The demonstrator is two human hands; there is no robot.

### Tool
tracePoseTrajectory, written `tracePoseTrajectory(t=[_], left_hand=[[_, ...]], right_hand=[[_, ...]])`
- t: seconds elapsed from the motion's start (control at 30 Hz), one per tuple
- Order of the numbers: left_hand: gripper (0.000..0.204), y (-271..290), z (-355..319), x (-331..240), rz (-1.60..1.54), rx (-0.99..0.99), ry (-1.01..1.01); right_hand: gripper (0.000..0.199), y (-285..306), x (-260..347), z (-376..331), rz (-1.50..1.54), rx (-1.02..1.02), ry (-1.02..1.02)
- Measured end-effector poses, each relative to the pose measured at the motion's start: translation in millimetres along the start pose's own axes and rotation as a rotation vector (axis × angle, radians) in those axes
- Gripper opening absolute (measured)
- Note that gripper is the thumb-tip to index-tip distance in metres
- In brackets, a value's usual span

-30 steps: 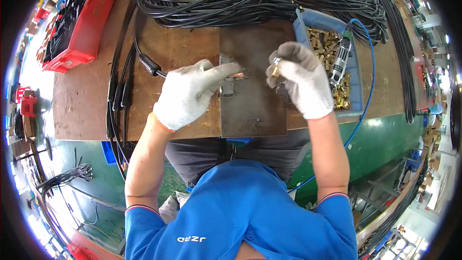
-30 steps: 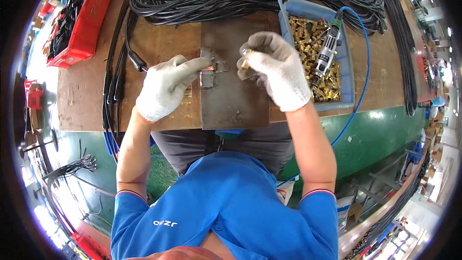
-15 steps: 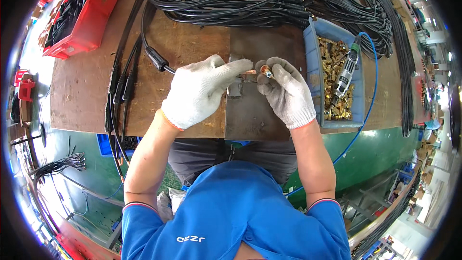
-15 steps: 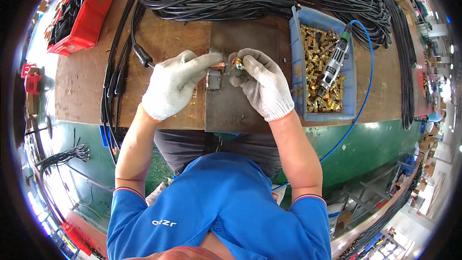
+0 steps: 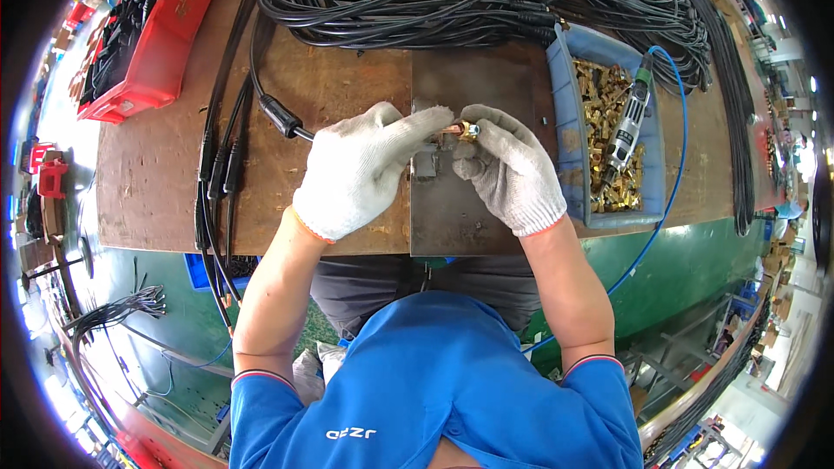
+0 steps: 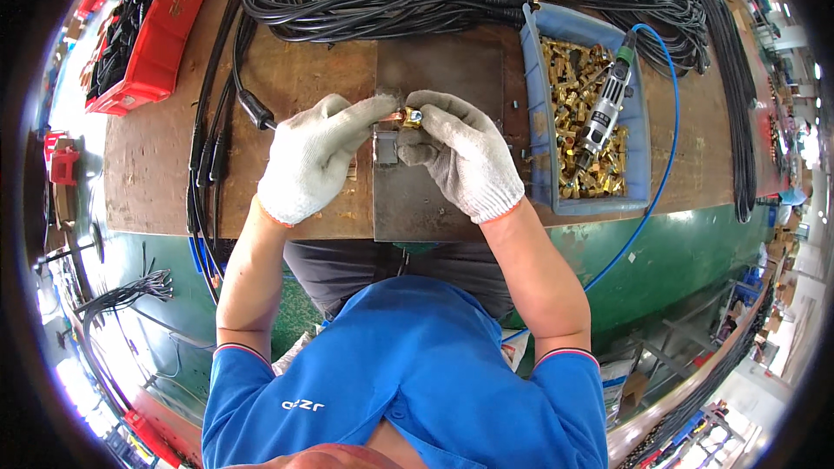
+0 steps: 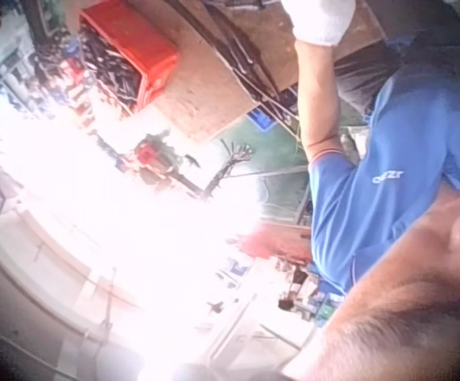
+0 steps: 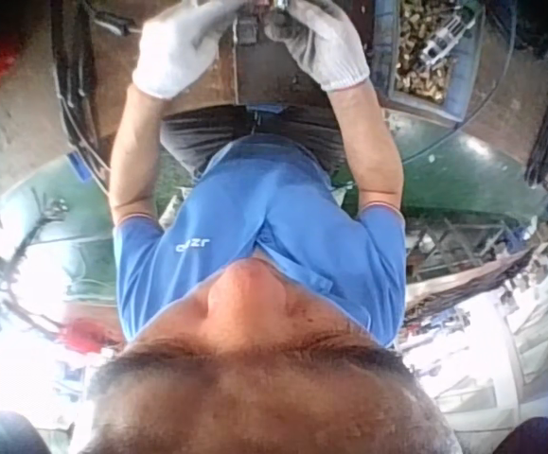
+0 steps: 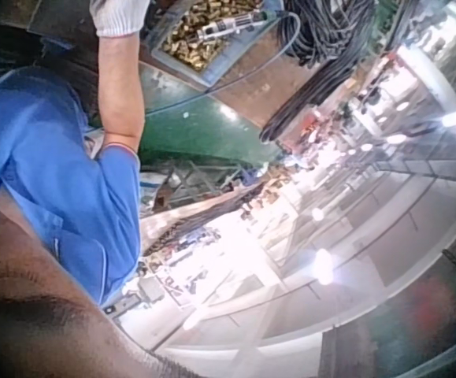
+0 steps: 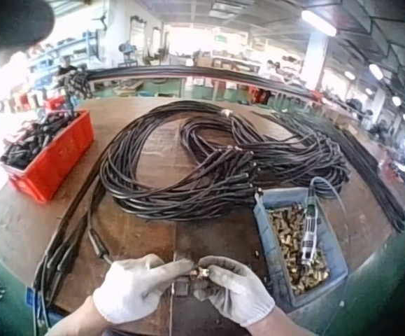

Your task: The person repeatedly strips the insulation from black cables, inserts the exposed copper ends into brass connectors, and uses a pneumatic crimping tool to secure them. The finished cables are placed into a red bin on the table.

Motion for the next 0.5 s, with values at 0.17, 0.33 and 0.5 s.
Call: tracePoseTrajectory(t=[0.17,0.33,0.5], left_hand=[[0.058,-0.9,0.5,-1.5,0.02,-0.01,-0.009],[0.056,-3.2,-0.2,-2.2,0.076,-0.021,-0.039],[0.057,-8.6,-2.8,-1.0,0.153,0.001,-0.063]], right_hand=[[0.031,-0.6,0.5,-1.1,0.005,-0.018,-0.005],[0.032,1.3,2.1,-2.1,-0.046,-0.064,0.007],[0.03,8.5,3.4,-3.1,-0.141,-0.118,0.007]])
Point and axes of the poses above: each hand's wrist, its own z-axis towards the middle knuckle, its own y-axis out of the back of the hand, x = y × z, the point moved 7 cm from there along z, towards the middle knuckle, and after that the axes turned 2 degrees about -x, right-handed, at the moved point
